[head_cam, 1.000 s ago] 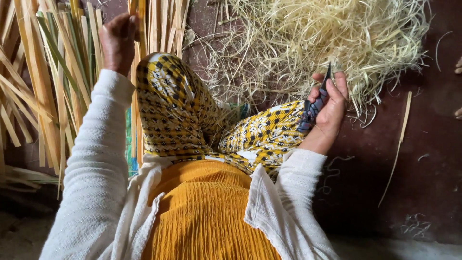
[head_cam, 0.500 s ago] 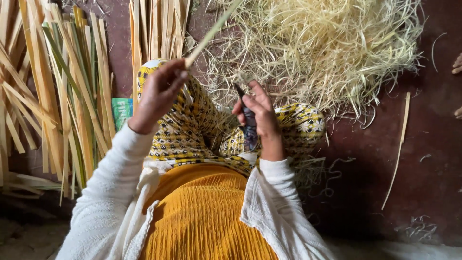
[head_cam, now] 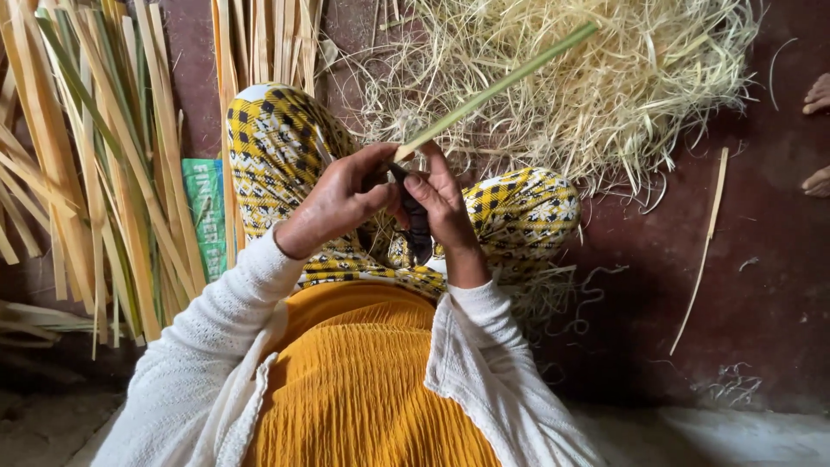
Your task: A person sits on the floor and uses a hand knife to shave thin strips from a piece of wood or bamboo.
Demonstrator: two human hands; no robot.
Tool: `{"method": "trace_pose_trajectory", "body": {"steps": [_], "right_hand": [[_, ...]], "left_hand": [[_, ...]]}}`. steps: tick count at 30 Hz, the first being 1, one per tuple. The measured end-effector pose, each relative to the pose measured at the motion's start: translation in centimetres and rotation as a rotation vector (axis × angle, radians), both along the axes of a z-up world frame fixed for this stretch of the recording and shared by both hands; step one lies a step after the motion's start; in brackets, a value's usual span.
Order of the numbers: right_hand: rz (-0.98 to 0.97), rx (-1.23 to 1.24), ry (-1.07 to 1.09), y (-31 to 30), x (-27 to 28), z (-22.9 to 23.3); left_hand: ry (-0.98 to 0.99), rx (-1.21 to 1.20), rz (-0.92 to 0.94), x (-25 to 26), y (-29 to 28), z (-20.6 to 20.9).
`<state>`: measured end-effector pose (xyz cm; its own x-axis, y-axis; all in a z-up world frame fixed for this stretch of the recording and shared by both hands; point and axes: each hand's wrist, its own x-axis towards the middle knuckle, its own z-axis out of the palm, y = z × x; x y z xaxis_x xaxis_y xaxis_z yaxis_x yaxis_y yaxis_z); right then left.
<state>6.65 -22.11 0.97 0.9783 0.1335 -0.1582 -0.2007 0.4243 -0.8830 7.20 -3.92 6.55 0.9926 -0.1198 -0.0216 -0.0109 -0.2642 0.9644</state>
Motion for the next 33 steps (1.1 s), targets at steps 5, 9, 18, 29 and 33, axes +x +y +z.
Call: {"method": "trace_pose_trajectory", "body": {"steps": [5,9,18,29,33], "right_hand": [[0.049,-0.006,-0.027,0.6,-0.2,-0.1],[0.079,-0.011,-0.074,0.9,-0.6,0.9],[0.010,0.013,-0.158,1.2,-1.2,0.2],[-0.090,-0.132,-0.319,1.8,-0.9,0.0],[-0.076,-0.127,-0.330,1.8,-0.8,-0.3]], "left_hand": [[0.061,-0.069,-0.068,-0.1,-0.7,1.6],[0.092,-0.056,-0.151,-0.1,-0.5,1.5],[0.075,0.072,-0.122,-0.8,-0.9,3.1],[0.111,0.179,-0.042,-0.9,-1.6,1.8],[0.099,0.194,-0.032,-1.0,-1.3,2.0]]}}
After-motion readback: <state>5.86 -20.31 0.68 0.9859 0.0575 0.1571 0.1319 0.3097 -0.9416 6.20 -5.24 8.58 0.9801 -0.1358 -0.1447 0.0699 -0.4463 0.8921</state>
